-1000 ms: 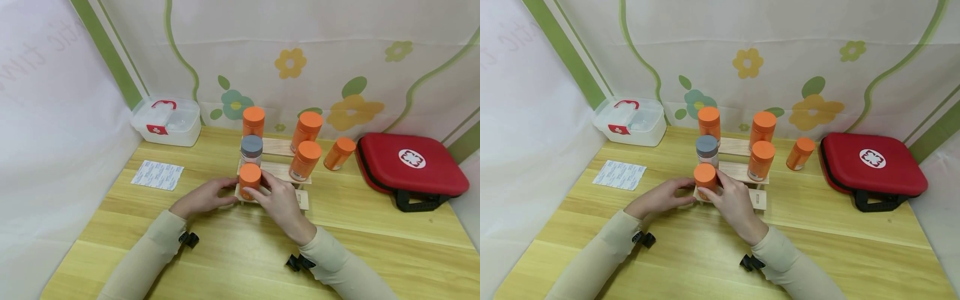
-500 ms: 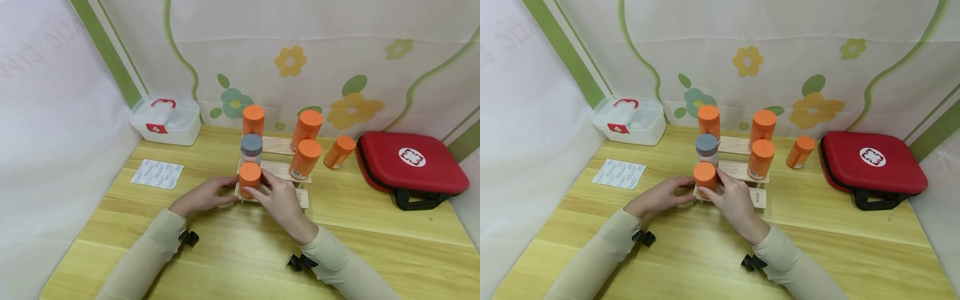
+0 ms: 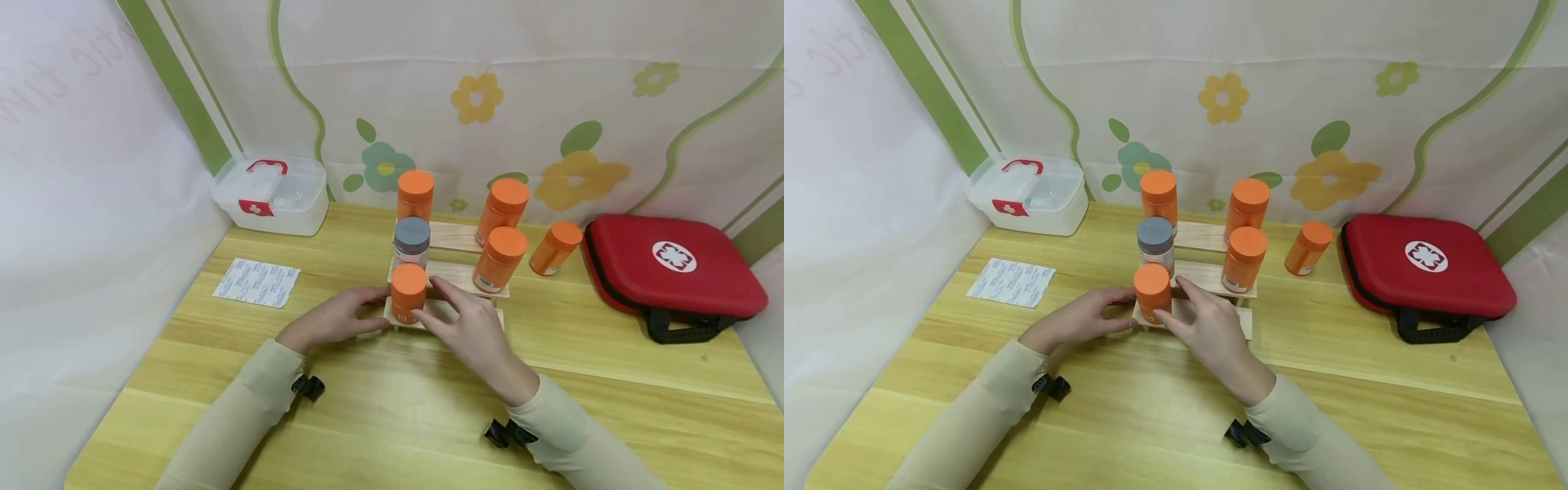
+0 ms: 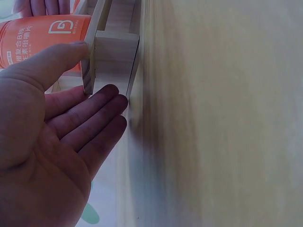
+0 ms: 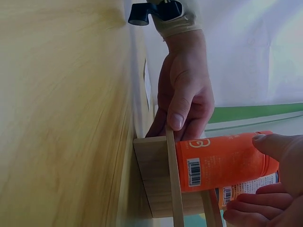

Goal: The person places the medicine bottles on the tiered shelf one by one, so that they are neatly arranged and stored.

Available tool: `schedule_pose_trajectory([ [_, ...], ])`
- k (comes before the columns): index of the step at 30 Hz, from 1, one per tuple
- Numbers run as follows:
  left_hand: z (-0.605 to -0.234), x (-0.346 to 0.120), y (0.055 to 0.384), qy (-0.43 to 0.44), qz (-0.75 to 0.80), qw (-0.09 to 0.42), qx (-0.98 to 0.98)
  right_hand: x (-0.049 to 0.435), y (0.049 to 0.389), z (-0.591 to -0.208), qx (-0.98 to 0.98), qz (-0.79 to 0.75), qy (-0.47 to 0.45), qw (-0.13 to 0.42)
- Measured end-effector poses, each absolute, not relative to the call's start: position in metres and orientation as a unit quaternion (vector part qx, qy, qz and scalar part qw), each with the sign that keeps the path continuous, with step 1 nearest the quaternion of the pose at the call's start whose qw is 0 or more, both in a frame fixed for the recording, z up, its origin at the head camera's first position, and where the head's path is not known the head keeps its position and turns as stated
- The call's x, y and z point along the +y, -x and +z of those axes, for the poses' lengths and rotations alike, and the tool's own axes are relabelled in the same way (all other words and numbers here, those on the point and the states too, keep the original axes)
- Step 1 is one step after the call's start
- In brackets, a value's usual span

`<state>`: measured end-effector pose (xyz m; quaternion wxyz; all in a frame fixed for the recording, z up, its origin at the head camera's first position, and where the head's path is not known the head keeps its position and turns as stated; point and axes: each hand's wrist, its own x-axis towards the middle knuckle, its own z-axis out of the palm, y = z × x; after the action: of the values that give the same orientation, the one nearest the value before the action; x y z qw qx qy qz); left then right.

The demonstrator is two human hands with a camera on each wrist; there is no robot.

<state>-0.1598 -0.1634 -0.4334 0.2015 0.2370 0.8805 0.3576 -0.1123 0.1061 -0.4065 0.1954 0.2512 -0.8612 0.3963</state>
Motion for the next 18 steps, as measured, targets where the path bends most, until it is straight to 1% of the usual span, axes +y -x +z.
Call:
schedule_pose_trajectory([
  [4,-0.433,-0.163,0.160,-0.236,0.354,0.201,0.882,0.112,0.110,-0.405,-0.863,0.378,-0.259,0.211],
  [10,-0.432,-0.162,0.161,-0.235,0.351,0.201,0.884,0.120,0.107,-0.403,-0.865,0.370,-0.260,0.219],
  [18,-0.432,-0.162,0.161,-0.233,0.349,0.203,0.885,0.133,0.108,-0.402,-0.849,0.369,-0.293,0.240],
])
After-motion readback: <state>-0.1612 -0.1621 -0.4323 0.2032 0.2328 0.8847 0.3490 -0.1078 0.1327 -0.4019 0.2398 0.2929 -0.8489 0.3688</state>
